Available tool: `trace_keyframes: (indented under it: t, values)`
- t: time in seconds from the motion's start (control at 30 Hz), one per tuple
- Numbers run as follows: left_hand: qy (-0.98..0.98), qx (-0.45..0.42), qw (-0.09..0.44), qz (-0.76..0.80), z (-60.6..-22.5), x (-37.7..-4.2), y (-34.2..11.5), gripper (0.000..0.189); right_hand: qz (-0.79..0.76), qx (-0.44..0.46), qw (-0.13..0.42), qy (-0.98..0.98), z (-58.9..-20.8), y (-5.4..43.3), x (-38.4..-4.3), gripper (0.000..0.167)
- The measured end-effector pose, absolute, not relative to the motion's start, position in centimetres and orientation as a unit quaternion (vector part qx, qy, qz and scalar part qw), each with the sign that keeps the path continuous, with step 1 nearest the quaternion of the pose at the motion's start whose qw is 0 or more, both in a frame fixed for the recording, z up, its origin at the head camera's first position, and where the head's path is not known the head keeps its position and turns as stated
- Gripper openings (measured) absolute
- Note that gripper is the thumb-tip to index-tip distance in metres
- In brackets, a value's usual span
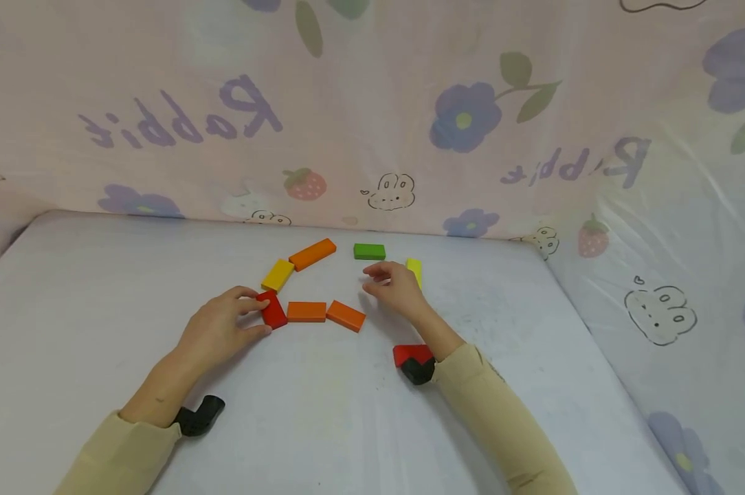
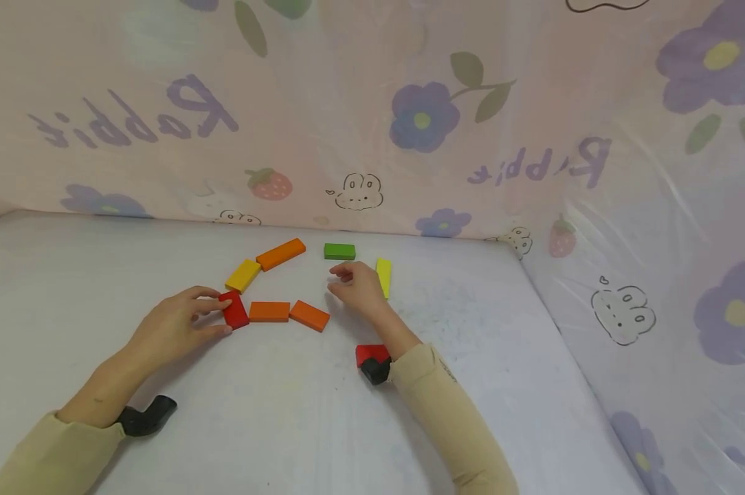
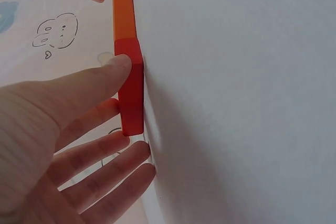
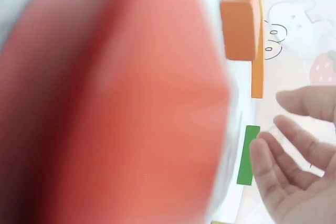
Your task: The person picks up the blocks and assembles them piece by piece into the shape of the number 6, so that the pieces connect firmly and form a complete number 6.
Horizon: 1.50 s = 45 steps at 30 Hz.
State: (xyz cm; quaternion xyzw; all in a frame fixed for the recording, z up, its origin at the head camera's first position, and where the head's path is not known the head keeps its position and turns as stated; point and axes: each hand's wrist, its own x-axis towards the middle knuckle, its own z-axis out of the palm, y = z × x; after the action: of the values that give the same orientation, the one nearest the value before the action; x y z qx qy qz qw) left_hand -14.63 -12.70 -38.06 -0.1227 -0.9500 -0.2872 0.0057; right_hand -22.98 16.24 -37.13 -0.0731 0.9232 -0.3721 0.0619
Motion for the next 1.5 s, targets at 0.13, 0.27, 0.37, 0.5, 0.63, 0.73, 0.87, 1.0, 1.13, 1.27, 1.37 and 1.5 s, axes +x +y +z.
trace_keyframes:
  t: [0.13,0.27,0.37,0.5,0.63,0.73,0.87,1.0,1.13,1.27,1.37,1.5]
  values:
    - [-0.950,-0.123,0.006,-0.288,-38.0,-14.6,-12.7,0.043,-0.361,-0.041,0.051,0.930,-36.8,15.8,-23.7,0.030]
    - [-0.950,-0.122,0.006,-0.287,-38.0,-14.6,-12.7,0.043,-0.353,-0.022,0.044,0.934,-36.7,15.6,-24.5,0.033]
    - [-0.950,-0.123,0.006,-0.286,-38.0,-14.6,-12.7,0.043,-0.355,-0.011,0.040,0.934,-36.5,15.5,-25.0,0.033]
    - [-0.950,-0.125,0.009,-0.285,-38.1,-14.5,-12.7,0.042,-0.361,-0.002,0.028,0.932,-36.4,15.3,-25.6,0.033]
    - [-0.950,-0.125,0.009,-0.285,-38.1,-14.5,-12.7,0.042,-0.364,0.002,0.012,0.931,-36.4,15.2,-26.1,0.039]
    - [-0.950,-0.126,0.009,-0.284,-38.1,-14.6,-12.6,0.042,-0.353,0.006,0.012,0.936,-36.6,15.2,-26.6,0.047]
    - [-0.951,-0.125,0.008,-0.283,-38.0,-14.6,-12.6,0.043,-0.338,0.017,0.031,0.940,-36.8,15.1,-27.0,0.055]
    - [-0.951,-0.123,0.007,-0.282,-38.0,-14.6,-12.6,0.043,-0.339,0.027,0.046,0.939,-36.9,14.9,-27.3,0.058]
    - [-0.951,-0.124,0.011,-0.282,-38.0,-14.5,-12.6,0.043,-0.347,0.033,0.054,0.936,-37.2,14.8,-27.6,0.060]
    - [-0.950,-0.126,0.015,-0.285,-38.0,-14.5,-12.7,0.043,-0.352,0.032,0.049,0.934,-37.3,14.7,-27.7,0.060]
    - [-0.949,-0.128,0.016,-0.286,-38.0,-14.5,-12.7,0.043,-0.351,0.035,0.039,0.935,-37.3,14.6,-27.8,0.057]
    - [-0.950,-0.125,0.015,-0.286,-38.0,-14.5,-12.8,0.042,-0.345,0.044,0.034,0.937,-37.3,14.6,-27.8,0.051]
